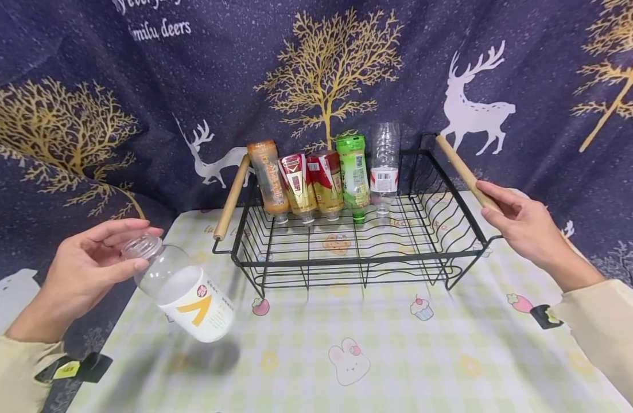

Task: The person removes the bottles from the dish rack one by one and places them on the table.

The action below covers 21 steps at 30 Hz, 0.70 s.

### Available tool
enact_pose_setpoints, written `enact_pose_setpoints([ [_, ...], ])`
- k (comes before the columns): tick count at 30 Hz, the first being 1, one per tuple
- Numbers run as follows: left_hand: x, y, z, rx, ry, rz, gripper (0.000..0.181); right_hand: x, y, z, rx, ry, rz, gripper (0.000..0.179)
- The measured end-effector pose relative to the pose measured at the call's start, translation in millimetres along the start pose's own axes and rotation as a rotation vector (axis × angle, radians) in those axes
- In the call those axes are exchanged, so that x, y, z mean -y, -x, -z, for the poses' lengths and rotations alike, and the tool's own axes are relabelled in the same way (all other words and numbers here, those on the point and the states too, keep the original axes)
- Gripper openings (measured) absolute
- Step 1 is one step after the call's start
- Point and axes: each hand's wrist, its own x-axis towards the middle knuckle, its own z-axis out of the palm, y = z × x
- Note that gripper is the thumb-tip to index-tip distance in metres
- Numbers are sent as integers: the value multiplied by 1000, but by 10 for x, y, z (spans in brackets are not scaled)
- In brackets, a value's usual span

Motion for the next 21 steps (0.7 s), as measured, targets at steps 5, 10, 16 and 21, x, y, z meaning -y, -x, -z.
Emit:
enact_pose_setpoints([
  [5,39,27,29,16,-41,1,66,-5,3,12,3,-6,9,50],
  [10,70,59,66,57,-116,5,67,4,9,-7,-6,-2,7,49],
  [16,131,88,111,95,-142,22,66,-10,8,0,-3,7,12,50],
  [21,186,135,146,94,-146,30,67,-16,-6,3,-3,6,12,50],
])
